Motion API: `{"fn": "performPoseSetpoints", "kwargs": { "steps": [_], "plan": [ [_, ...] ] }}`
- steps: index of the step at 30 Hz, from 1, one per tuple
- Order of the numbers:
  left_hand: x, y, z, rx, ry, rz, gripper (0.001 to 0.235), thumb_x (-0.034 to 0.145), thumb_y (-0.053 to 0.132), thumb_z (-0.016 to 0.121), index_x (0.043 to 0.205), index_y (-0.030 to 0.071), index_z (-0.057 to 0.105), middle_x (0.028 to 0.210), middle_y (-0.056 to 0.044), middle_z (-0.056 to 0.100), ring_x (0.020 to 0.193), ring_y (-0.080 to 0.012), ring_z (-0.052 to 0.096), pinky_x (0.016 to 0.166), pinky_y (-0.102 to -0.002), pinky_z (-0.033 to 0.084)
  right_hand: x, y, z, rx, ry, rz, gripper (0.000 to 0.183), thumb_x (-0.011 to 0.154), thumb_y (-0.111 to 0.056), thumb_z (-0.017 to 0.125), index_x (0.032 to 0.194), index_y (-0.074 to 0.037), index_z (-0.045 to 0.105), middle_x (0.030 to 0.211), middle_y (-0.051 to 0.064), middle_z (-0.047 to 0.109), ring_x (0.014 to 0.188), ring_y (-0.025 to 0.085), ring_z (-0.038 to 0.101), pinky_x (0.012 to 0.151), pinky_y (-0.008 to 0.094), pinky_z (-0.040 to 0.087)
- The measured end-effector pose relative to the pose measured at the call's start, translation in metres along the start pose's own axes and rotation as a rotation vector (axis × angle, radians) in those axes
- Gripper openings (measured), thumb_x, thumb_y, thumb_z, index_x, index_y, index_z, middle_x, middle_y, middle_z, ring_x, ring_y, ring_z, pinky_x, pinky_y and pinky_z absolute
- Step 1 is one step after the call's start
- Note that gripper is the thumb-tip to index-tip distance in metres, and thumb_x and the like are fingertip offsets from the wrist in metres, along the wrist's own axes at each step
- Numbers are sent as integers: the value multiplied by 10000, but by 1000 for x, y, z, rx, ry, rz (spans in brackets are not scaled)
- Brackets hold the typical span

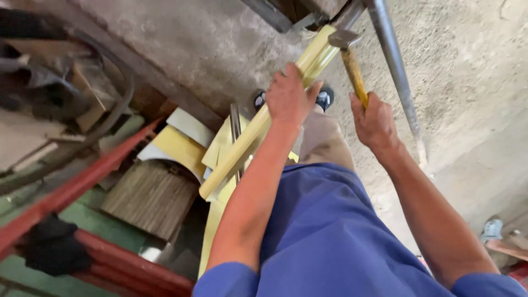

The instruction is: Shaping a yellow sheet of metal around a cylindrical metal pipe using a hammer and a metal strip to tuck the edges.

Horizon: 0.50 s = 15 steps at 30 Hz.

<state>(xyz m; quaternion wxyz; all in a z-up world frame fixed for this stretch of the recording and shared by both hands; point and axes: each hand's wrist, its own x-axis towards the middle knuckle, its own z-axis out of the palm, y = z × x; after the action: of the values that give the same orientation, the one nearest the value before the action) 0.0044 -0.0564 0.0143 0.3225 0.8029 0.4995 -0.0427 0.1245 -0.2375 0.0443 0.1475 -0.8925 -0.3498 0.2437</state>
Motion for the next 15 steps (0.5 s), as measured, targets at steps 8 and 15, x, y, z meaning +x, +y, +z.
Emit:
{"fn": "performPoseSetpoints", "kwargs": {
  "steps": [8, 15],
  "plan": [
    [9, -12, 44, 140, 113, 1, 617, 700, 400, 898, 1071, 78, 524, 1007, -163, 691, 944, -337, 724, 796, -457, 581, -18, -29, -62, 62, -79, -51, 447, 1121, -386, 564, 936, 21, 543, 660, 235, 581, 570, 414, 588, 524, 532, 431],
    [14, -12, 53, 111, 157, 27, 594, 712, 384, 905, 1067, 104, 521, 987, -164, 702, 921, -358, 727, 785, -478, 584, 7, 7, -55, 35, -163, -178, 389, 1154, -312, 557, 954, 21, 528, 625, 166, 564, 501, 258, 543, 448, 426, 415]
  ]
}}
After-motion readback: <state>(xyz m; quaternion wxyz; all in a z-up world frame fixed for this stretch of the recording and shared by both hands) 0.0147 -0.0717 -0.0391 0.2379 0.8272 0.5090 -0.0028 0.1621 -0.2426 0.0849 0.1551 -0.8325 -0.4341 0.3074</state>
